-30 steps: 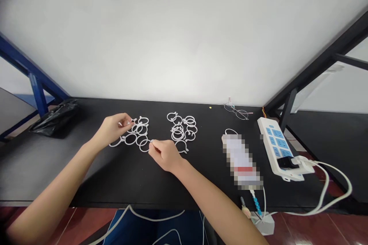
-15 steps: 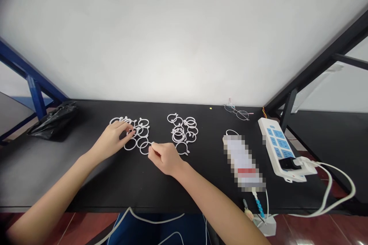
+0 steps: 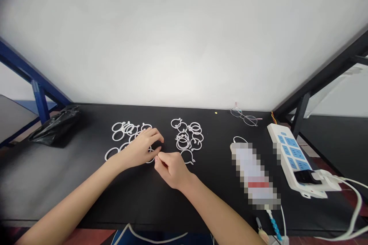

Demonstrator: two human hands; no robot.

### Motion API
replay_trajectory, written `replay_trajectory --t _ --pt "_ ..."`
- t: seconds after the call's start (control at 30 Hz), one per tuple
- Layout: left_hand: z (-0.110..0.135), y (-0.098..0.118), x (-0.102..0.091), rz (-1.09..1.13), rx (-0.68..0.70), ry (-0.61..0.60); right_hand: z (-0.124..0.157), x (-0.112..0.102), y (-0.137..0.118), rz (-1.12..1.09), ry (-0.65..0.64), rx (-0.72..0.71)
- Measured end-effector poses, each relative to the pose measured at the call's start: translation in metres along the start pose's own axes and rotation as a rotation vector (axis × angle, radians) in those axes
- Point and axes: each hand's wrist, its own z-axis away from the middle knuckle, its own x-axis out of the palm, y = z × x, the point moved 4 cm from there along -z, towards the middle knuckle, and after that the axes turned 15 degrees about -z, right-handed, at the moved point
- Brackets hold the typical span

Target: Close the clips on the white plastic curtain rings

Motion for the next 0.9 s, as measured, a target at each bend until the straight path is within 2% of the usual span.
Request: replay_trajectory --t 0.1,0.27,0.4,0.57,0.7,0.8,0.9 --pt "0.003 0.004 -0.002 0.169 0.074 -0.053 0.000 -0.006 0.002 -0.001 0.075 0.002" --pt "0.011 0.001 0.004 0.183 0.083 -0.020 -0.002 -0.010 0.000 0.036 0.104 -0.027" --pt "0.012 -0.004 0.010 0.172 0.048 0.026 -0.001 -0.011 0.001 0.074 0.136 -0.053" --pt "0.011 -0.009 0.015 0.217 -0.027 0.079 0.001 -0.019 0.002 0.122 0.287 -0.073" --pt "0.009 -0.010 0.012 0.266 -0.085 0.159 -0.005 -0.043 -0.005 0.220 0.458 -0.070" --pt "0.008 -0.011 0.008 0.298 -0.118 0.204 -0.018 -0.073 -0.002 0.311 0.575 0.032" --pt "0.008 -0.012 0.005 0.317 -0.124 0.241 -0.039 -0.097 0.012 0.488 0.449 0.085"
